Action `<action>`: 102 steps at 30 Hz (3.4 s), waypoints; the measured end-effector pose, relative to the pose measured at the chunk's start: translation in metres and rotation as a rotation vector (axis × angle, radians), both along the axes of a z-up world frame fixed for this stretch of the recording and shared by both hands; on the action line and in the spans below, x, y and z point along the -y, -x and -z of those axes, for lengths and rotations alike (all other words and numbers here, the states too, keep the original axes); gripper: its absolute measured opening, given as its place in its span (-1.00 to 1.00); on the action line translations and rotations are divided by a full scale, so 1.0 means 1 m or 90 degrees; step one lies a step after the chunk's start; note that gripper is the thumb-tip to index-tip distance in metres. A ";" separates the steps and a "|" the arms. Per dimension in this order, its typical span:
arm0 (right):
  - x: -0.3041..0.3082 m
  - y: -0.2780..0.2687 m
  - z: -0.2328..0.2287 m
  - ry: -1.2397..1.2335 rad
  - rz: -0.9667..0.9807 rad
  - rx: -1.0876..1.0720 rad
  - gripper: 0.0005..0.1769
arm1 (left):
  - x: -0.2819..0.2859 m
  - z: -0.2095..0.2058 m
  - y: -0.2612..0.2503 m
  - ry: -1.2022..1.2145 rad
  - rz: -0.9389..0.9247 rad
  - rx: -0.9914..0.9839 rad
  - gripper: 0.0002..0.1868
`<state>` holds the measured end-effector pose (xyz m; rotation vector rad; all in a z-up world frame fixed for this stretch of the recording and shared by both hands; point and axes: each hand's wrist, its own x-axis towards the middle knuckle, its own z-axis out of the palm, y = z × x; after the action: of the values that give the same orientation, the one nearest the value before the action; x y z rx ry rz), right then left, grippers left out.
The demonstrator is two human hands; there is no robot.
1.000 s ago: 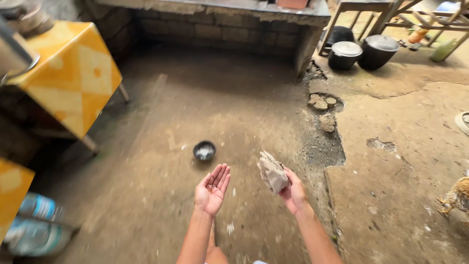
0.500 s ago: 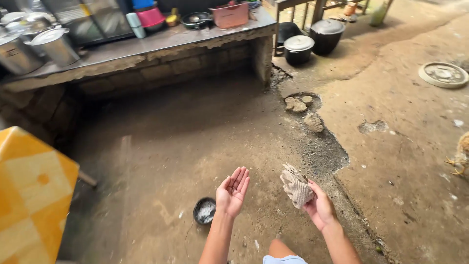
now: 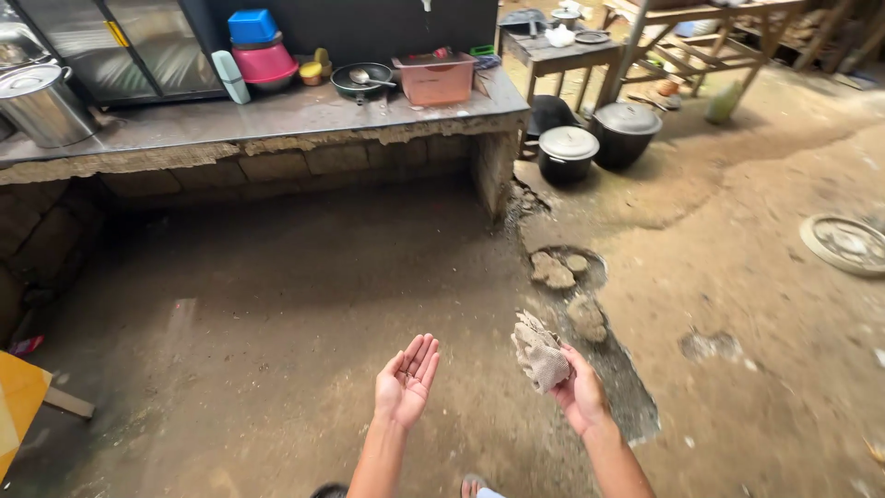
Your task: The recorder wipes down a wooden table with a damp cloth and then cleans the cloth in an outdoor sink.
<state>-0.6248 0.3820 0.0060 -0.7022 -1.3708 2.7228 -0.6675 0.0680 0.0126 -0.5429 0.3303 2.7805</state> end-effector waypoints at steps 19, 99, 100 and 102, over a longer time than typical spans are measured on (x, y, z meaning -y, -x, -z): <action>-0.028 0.452 0.015 0.019 -0.068 -0.042 -0.51 | -0.022 0.024 0.451 0.019 -0.038 -0.012 -0.50; 0.048 1.628 -0.210 -1.151 -0.238 -0.367 -0.47 | -0.088 -0.020 1.555 0.369 0.317 -0.163 -0.39; 0.046 1.629 -0.223 -1.198 -0.358 -0.321 -0.51 | -0.088 -0.024 1.559 0.365 0.329 -0.162 -0.38; 0.034 1.650 -0.220 -1.204 -0.417 -0.431 -0.48 | -0.088 -0.018 1.571 0.364 0.336 -0.171 -0.40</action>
<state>-2.2749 0.3484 0.2257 0.7722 -2.8734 0.4556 -2.2384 0.1562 0.0311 -0.1523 1.1622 2.2159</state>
